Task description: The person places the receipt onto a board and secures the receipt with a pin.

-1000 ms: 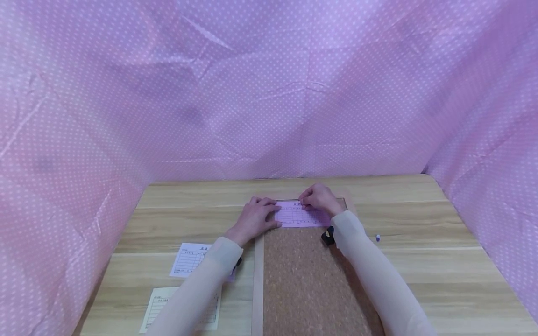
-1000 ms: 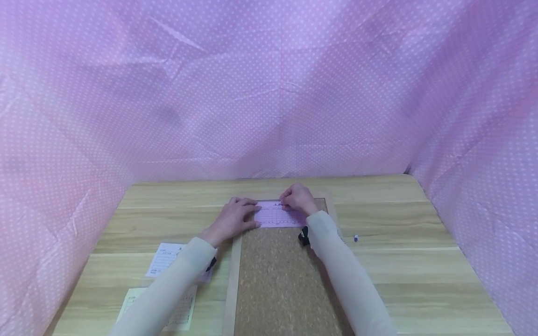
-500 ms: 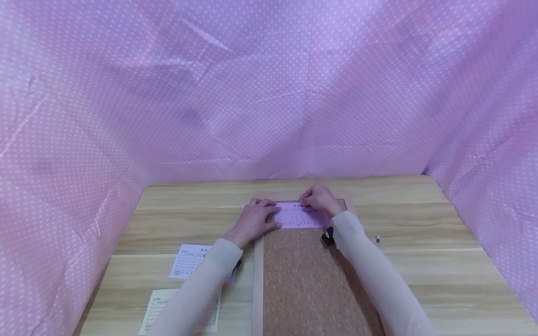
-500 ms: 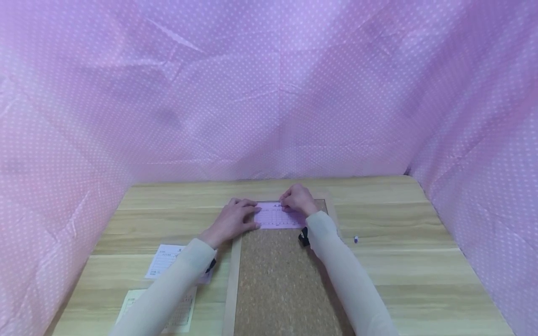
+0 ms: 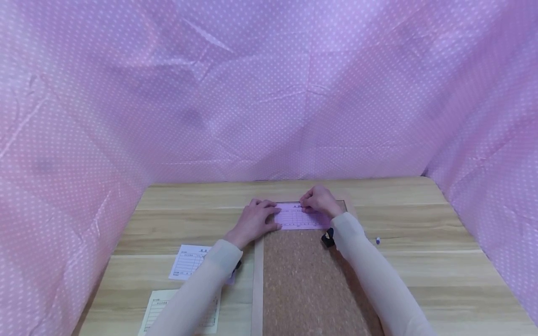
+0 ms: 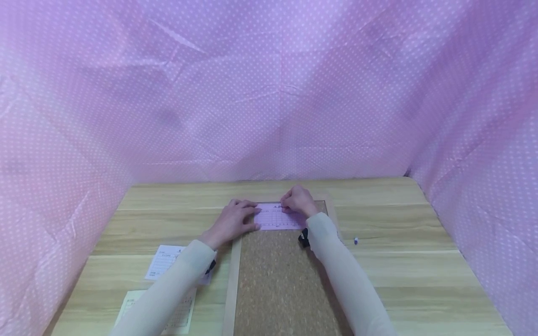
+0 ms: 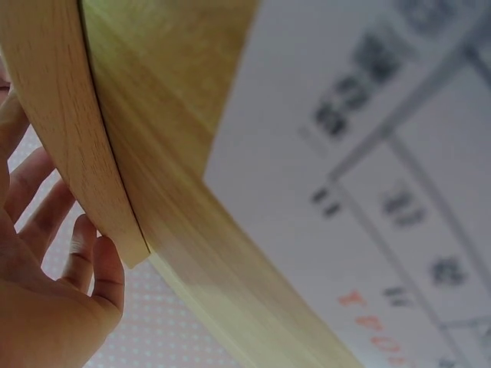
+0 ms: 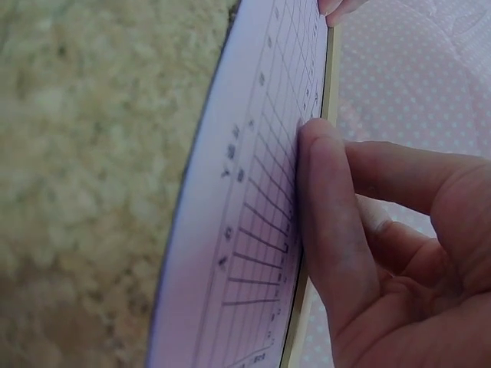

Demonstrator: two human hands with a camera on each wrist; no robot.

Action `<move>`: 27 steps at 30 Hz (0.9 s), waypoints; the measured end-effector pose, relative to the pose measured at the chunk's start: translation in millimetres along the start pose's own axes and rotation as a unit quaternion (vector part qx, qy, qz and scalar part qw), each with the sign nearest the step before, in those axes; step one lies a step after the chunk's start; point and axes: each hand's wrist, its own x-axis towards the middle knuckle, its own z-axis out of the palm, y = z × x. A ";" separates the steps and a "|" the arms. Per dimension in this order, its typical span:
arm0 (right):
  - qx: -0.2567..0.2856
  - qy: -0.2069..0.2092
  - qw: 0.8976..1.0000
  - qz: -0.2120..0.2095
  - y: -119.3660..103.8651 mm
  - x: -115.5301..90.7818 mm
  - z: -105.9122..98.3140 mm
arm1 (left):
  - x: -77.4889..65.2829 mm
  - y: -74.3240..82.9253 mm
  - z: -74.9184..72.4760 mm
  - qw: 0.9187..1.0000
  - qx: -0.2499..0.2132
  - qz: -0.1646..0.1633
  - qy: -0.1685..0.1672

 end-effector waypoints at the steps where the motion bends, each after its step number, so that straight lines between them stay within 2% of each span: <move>1: 0.000 -0.001 1.000 0.000 0.0 -0.2 -0.3 | 0.1 0.0 0.1 1.000 0.001 0.001 0.001; 10: -0.001 -0.002 1.000 0.003 0.4 -1.5 -2.0 | 0.0 2.8 -1.3 1.000 0.007 0.008 0.004; 19: 0.002 -0.003 1.000 0.004 0.2 -1.7 0.1 | -1.5 3.6 -0.4 1.000 0.015 -0.007 -0.005; 27: -0.010 0.004 1.000 -0.001 1.0 -1.0 2.5 | -2.9 3.0 1.6 1.000 0.015 -0.008 -0.001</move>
